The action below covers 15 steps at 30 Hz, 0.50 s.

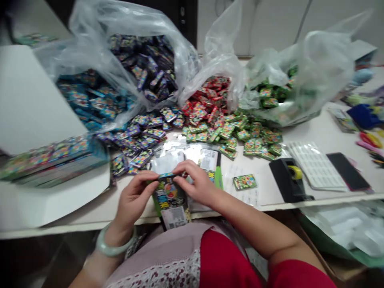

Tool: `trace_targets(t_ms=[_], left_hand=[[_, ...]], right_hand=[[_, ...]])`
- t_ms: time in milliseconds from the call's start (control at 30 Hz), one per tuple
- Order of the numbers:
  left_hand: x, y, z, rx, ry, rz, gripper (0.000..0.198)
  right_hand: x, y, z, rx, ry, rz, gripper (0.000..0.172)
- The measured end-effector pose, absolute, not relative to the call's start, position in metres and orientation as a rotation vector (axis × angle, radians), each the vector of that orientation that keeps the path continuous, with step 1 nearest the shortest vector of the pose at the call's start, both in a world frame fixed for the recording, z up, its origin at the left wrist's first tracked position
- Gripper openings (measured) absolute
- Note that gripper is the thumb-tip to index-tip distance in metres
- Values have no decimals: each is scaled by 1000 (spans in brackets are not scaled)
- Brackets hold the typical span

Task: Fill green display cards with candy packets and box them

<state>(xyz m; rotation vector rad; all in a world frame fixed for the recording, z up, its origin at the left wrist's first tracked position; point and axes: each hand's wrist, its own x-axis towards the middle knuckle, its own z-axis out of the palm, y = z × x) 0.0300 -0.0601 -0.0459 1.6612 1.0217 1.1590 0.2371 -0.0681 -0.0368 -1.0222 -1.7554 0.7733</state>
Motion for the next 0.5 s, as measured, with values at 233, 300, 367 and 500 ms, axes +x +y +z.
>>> trace_targets(t_ms=[233, 300, 367, 500], left_hand=[[37, -50, -52, 1696, 1176, 1202, 11], [37, -48, -56, 1664, 1207, 1220, 13], [36, -47, -59, 1635, 1280, 1238, 15], [35, -46, -63, 1551, 1394, 1279, 19]], right_hand=[[251, -68, -46, -977, -1634, 875, 17], [288, -67, -45, -1112, -1647, 937, 25], [337, -68, -47, -1485, -1574, 859, 21], [421, -76, -62, -2280, -1534, 583, 15]])
